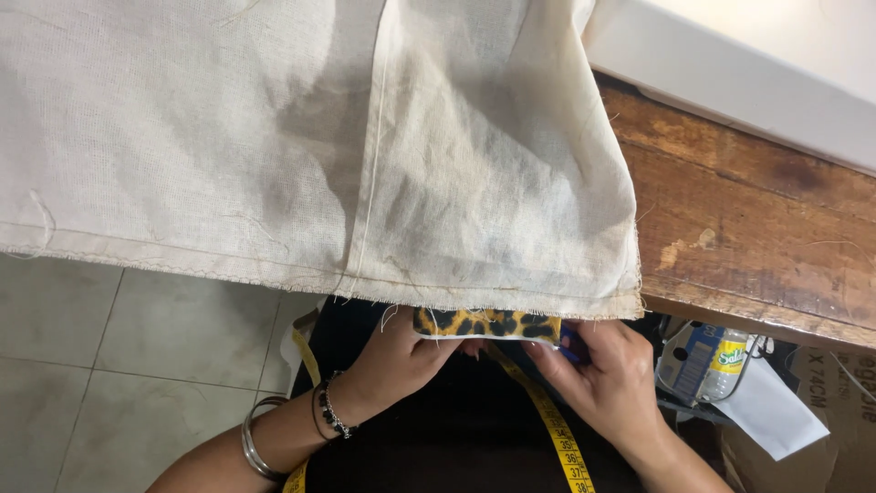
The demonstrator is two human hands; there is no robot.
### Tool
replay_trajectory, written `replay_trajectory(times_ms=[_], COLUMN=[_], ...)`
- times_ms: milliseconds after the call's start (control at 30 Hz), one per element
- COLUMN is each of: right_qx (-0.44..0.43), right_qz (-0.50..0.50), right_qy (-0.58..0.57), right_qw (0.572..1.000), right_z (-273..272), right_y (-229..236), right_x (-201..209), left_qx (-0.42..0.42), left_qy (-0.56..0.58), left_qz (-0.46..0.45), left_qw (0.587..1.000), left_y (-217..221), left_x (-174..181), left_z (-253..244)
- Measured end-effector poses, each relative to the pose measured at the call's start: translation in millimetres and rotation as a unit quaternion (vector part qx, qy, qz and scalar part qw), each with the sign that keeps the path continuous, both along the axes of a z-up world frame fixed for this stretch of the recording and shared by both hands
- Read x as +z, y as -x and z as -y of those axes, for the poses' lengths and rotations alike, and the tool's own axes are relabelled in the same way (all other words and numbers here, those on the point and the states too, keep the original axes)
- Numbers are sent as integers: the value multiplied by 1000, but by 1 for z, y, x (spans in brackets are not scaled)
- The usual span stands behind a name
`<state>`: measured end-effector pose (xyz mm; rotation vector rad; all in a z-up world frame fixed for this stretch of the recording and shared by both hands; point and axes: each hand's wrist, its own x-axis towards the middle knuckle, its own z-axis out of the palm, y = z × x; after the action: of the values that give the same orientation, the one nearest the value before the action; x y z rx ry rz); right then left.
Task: Sewing fabric pieces together using pins and thread snips at a workbench
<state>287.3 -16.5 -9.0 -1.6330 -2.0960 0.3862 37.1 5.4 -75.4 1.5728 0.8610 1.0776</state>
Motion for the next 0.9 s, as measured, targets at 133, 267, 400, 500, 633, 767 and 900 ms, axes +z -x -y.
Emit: replay_trajectory(times_ms=[133,267,400,500,633,767,900], right_qx=[18,35,35,38,17,30,42], right_qz=[0,-20,-53,-68,-81,-98,-107], right_qy=[6,10,30,9,32,18,-5], right_qw=[1000,999,998,997,996,995,993], right_z=[-6,-8,-9,-11,-10,-13,-16], right_y=[5,7,11,12,16,19,20], right_x=[0,-2,-1,-8,-11,-12,-15], left_qx=[6,31,58,69,84,74,48], left_qy=[-19,-57,-93,-108,-136,-106,-72], left_qz=[-9,-33,-56,-35,-70,-64,-51], left_qw=[1000,997,992,991,985,990,995], left_y=[-1,-1,-3,-7,-7,-8,-4], left_x=[2,4,4,-1,-6,-12,-9], left_z=[-3,-4,-3,-3,-1,-1,-2])
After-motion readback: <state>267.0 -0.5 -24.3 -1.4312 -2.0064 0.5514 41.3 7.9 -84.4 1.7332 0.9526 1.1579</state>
